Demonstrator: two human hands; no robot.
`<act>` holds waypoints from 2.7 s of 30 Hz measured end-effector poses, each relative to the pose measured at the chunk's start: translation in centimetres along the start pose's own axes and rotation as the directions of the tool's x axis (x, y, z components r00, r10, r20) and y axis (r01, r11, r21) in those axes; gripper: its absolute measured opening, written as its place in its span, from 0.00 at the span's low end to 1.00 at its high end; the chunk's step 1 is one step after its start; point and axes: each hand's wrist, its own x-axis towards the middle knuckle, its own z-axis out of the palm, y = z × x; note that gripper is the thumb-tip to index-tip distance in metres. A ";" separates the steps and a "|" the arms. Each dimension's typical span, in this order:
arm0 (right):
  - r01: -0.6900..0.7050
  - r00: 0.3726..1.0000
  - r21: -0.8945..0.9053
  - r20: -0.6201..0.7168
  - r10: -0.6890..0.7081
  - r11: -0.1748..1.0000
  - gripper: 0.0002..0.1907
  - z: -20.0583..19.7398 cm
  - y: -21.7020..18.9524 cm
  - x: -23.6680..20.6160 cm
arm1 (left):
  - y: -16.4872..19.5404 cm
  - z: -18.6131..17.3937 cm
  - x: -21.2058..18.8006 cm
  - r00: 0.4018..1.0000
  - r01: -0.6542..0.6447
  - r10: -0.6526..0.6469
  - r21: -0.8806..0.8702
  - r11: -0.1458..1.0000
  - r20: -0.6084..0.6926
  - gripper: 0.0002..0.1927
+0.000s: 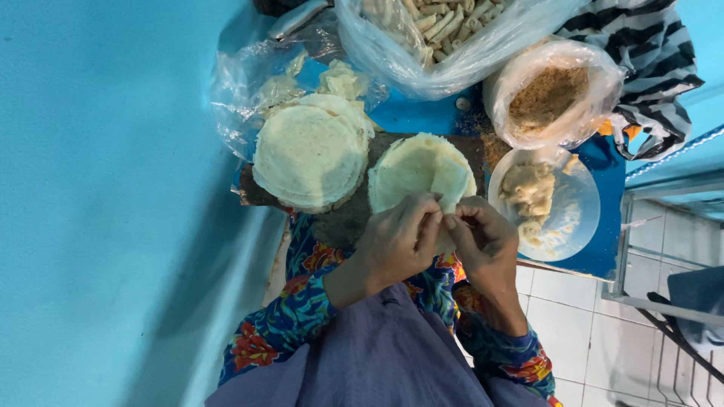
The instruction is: The person sits at a small table and stretches thin pieces of dough by hand, tearing smaller pieces from a larger sheet and draping them over round flat dough bases stacked on a board. They repeat this covering motion for successive bases, with a bag of puffed snack pieces and a bowl of brown powder on the table.
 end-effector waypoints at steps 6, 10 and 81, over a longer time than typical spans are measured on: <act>-0.069 0.997 0.058 -0.017 0.070 0.996 0.02 -0.4 0.9 0.3 | -0.2 0.4 -0.5 0.979 0.204 -0.203 -0.182 0.962 0.024 0.05; 0.050 0.999 -0.040 0.000 -0.050 0.998 0.04 -0.1 0.9 0.0 | -0.2 0.1 -0.5 0.978 0.208 -0.194 -0.346 0.915 0.075 0.14; 0.227 0.932 0.288 -0.342 -0.122 0.930 0.06 -3.4 1.3 1.2 | -3.2 5.8 -2.7 0.734 0.420 -0.625 -0.901 0.107 0.267 0.19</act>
